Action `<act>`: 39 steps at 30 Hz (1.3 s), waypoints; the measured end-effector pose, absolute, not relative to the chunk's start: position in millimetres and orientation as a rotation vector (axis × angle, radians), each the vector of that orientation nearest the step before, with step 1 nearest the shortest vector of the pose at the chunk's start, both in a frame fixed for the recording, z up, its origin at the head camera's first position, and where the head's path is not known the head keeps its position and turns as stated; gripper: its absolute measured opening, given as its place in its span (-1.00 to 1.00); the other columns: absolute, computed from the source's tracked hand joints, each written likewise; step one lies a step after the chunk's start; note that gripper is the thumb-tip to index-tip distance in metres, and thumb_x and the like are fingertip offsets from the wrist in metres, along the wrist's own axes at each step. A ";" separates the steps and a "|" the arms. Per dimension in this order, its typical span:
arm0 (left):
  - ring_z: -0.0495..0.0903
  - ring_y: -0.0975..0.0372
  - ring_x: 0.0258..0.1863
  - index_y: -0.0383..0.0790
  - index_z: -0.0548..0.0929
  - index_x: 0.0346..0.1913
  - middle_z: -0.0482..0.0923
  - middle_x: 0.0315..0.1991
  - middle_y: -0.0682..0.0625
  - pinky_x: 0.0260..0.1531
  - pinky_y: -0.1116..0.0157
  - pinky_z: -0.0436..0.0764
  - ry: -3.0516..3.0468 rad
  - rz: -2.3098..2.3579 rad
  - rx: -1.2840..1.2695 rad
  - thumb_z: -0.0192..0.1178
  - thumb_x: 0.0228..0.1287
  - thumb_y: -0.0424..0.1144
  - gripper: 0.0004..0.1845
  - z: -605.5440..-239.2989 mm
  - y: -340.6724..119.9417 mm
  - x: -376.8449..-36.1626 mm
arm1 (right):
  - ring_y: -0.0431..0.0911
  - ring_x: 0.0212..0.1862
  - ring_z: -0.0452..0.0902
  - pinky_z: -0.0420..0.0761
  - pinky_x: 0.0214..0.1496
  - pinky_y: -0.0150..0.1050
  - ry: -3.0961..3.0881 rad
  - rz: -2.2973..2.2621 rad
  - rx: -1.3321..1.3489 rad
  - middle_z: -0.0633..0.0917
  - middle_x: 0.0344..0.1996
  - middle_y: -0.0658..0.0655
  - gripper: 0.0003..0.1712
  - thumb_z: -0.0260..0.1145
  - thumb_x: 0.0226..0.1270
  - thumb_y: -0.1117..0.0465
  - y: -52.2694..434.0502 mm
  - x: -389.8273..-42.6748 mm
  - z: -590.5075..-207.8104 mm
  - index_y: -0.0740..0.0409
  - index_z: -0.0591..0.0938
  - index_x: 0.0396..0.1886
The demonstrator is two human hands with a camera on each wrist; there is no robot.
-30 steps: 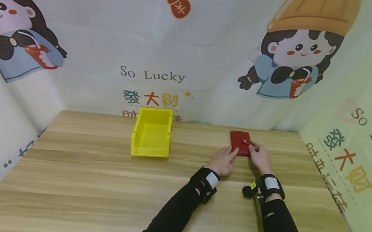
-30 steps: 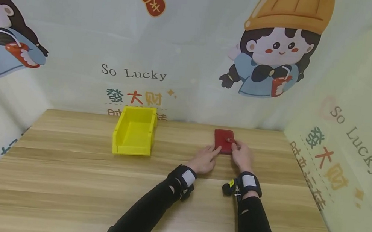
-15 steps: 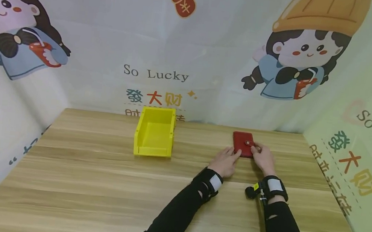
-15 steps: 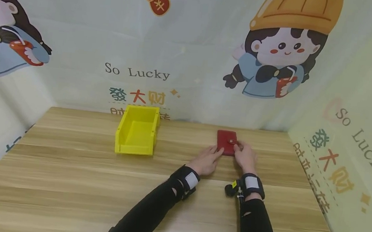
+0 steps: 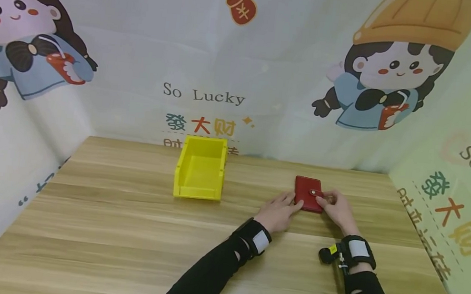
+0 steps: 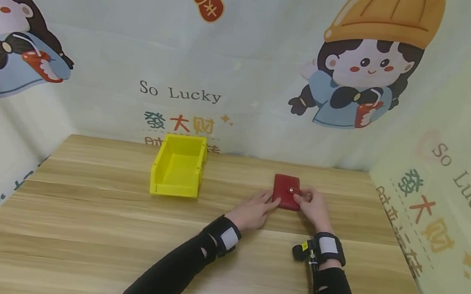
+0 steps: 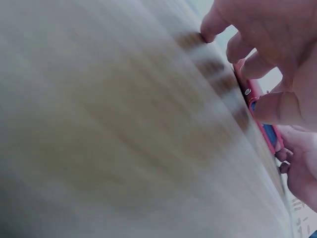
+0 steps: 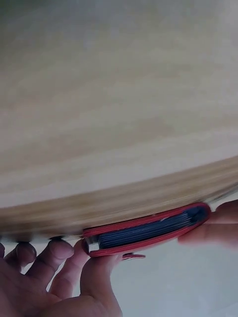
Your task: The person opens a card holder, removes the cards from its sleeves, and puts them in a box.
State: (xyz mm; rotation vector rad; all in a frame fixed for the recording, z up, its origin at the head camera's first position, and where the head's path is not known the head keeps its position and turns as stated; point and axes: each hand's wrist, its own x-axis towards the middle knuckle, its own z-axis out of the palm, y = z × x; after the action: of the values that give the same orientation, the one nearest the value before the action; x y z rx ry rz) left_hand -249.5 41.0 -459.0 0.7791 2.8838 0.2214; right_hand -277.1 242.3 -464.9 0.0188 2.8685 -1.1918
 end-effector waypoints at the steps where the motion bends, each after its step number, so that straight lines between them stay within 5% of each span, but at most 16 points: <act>1: 0.11 0.18 0.60 0.15 0.25 0.54 0.11 0.61 0.03 0.48 0.14 0.30 2.874 0.223 0.783 -0.10 0.60 -0.16 -0.47 -457.9 39.1 -247.7 | -0.05 -0.29 0.39 0.34 -0.28 -0.27 2.864 -1.194 0.011 0.54 -0.32 0.22 -0.49 0.26 0.45 0.09 242.4 -275.5 -464.9 0.46 0.52 0.13; 26: 0.12 0.13 0.60 0.12 0.23 0.55 0.08 0.62 0.09 0.44 -0.07 0.33 2.746 0.135 0.964 -0.07 0.58 -0.21 -0.45 -449.3 -18.3 -202.9 | -0.12 -0.34 0.43 0.35 -0.34 -0.33 2.878 -1.184 -0.100 0.61 -0.41 0.16 -0.64 0.39 0.33 0.19 208.5 -227.6 -466.7 0.43 0.63 -0.08; 34: 0.16 0.16 0.58 0.15 0.25 0.54 0.11 0.60 0.12 0.40 -0.11 0.36 2.739 0.141 0.948 -0.03 0.56 -0.22 -0.44 -445.4 -38.0 -184.9 | -0.02 -0.25 0.50 0.26 0.01 0.01 2.924 -1.184 -0.122 0.62 -0.37 0.21 -0.65 0.42 0.30 0.22 188.4 -210.2 -469.7 0.35 0.59 -0.04; 39: 0.21 0.14 0.56 0.14 0.28 0.53 0.14 0.59 0.12 0.38 -0.14 0.38 2.751 0.127 0.969 0.01 0.54 -0.21 -0.44 -443.0 -52.7 -173.4 | 0.01 -0.23 0.49 0.20 0.05 0.12 2.929 -1.209 -0.112 0.63 -0.38 0.19 -0.67 0.44 0.26 0.21 176.3 -203.7 -473.1 0.32 0.62 -0.08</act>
State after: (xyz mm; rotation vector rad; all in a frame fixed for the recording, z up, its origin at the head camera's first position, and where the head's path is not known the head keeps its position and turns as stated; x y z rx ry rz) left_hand -173.4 -52.7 -443.0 0.9687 2.7507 0.1272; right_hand -203.7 176.3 -473.1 -0.1117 2.9289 -1.2085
